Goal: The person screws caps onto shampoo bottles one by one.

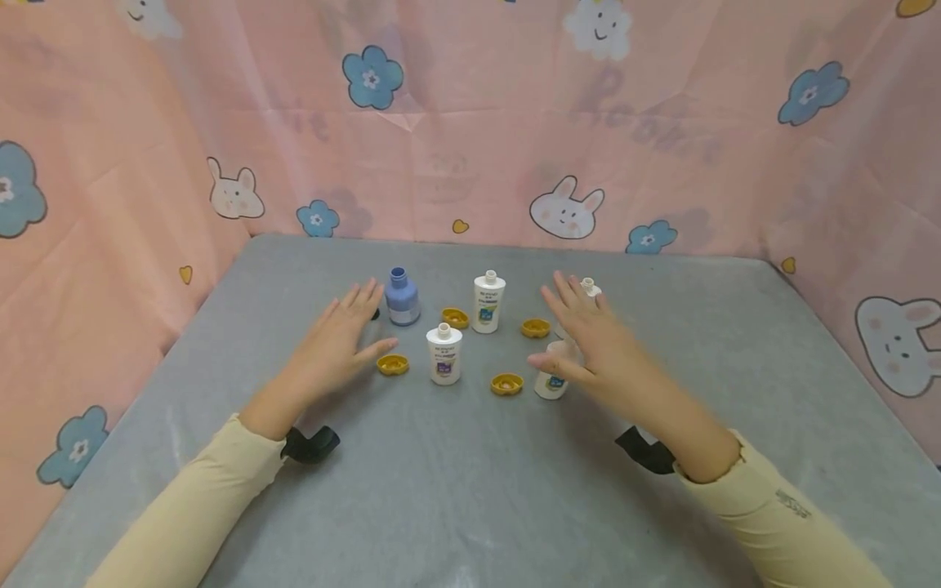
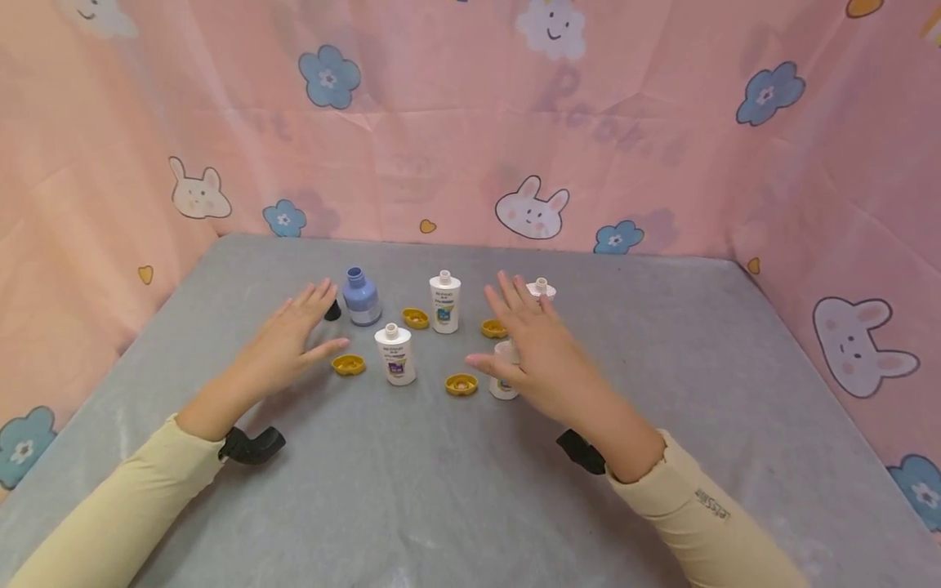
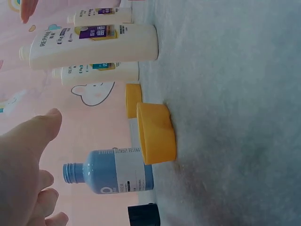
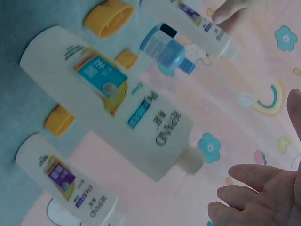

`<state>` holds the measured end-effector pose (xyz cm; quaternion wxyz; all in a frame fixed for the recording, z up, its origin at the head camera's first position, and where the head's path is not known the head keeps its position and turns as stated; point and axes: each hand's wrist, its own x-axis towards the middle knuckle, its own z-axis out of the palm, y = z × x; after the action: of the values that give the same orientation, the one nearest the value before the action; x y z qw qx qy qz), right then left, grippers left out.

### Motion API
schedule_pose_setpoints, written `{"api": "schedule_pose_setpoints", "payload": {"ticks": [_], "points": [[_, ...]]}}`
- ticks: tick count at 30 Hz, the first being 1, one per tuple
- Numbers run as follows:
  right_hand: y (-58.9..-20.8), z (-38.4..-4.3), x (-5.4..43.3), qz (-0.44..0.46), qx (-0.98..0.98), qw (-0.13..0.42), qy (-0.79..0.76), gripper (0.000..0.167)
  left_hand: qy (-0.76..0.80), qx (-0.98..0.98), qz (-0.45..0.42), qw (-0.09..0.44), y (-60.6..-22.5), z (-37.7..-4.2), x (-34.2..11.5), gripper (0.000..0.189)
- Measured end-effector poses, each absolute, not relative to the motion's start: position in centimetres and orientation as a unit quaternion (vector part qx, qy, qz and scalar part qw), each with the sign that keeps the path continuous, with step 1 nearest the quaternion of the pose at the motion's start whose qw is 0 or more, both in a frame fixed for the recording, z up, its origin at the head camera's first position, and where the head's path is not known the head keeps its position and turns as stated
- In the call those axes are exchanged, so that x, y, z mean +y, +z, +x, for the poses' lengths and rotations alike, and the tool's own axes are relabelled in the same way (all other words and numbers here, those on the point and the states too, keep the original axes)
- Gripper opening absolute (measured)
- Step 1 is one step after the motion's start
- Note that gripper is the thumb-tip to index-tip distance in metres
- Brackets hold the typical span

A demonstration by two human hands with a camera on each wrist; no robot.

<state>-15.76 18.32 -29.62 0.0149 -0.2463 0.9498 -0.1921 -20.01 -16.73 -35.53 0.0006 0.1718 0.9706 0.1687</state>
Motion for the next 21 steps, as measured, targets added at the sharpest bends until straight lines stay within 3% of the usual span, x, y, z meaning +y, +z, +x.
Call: {"api": "schedule_pose_setpoints", "payload": {"ticks": [13,21], "points": [[-30.4,-15.3,15.8,-0.280,0.942,-0.011,-0.186,0.089,0.179,0.964,0.198,0.000,-35.2,-19.1,-16.0,0.082],[-31.1,-15.0,14.3,-0.283,0.934,0.006,-0.217,0.091,0.181,0.961,0.210,0.001,-35.5,-18.9,-15.5,0.081]]}}
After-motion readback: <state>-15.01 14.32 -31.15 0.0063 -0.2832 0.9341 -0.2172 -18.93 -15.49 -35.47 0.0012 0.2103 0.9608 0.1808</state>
